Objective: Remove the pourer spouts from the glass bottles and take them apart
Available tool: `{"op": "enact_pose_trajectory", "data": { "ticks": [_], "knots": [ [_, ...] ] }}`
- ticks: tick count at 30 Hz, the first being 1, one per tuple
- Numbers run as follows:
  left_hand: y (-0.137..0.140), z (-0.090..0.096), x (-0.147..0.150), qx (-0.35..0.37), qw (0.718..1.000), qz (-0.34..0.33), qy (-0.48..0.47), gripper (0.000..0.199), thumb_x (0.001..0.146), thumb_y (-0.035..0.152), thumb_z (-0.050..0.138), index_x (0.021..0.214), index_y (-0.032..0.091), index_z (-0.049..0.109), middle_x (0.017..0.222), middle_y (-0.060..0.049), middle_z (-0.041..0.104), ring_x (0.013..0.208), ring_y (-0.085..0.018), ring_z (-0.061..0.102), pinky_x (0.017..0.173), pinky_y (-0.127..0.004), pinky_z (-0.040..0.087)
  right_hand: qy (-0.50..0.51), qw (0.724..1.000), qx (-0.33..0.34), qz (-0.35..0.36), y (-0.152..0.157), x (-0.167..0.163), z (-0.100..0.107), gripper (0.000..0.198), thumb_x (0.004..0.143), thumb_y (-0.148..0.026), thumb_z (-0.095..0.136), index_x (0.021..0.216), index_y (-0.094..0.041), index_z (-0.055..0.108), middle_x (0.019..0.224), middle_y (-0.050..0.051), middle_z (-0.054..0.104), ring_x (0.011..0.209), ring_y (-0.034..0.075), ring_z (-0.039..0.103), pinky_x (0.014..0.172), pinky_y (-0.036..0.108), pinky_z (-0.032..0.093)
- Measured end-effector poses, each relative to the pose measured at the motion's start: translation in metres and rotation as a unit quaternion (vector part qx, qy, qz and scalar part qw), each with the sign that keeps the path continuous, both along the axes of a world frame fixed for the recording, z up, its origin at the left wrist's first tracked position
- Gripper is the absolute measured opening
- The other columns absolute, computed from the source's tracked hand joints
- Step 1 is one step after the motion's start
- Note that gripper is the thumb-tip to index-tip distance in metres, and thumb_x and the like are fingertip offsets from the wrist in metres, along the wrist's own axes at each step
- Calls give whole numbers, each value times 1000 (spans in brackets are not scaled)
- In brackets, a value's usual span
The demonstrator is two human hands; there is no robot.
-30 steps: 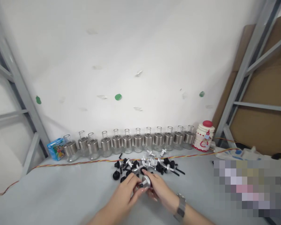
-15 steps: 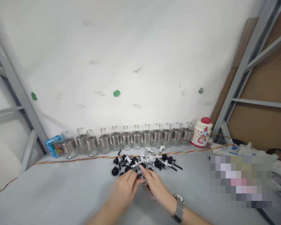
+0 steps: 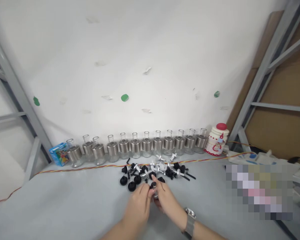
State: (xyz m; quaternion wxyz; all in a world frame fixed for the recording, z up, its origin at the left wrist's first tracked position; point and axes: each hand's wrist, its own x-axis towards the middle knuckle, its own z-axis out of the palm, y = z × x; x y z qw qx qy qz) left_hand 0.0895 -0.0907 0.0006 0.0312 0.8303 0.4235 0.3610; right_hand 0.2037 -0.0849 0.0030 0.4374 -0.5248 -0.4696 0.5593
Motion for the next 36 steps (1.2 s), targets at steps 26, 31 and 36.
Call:
{"op": "enact_pose_trajectory", "data": {
  "ticks": [26,31,36],
  "knots": [
    [3,21,-8,-183,980,-45,-63,32,88,36,28,65,20,43,54,2,49,51,-12,49,52,-22,37,-283,938,194,-40,-11,13,13,49,86,-51,20,71,-19,54,65,3,60,60,15,54,57,23,35],
    [-3,13,5,-332,906,-78,-252,36,89,39,16,70,20,41,47,5,43,41,-10,45,41,-20,38,-304,927,213,-51,-11,11,15,45,88,-48,21,71,-19,51,64,3,60,60,15,55,55,22,35],
    [0,21,-10,-85,995,-42,-23,23,88,29,28,85,18,47,73,-3,56,65,-15,54,57,-26,42,-423,881,209,-32,-11,15,20,49,89,-46,17,74,-19,54,64,5,63,59,16,57,51,23,31]
  ]
}}
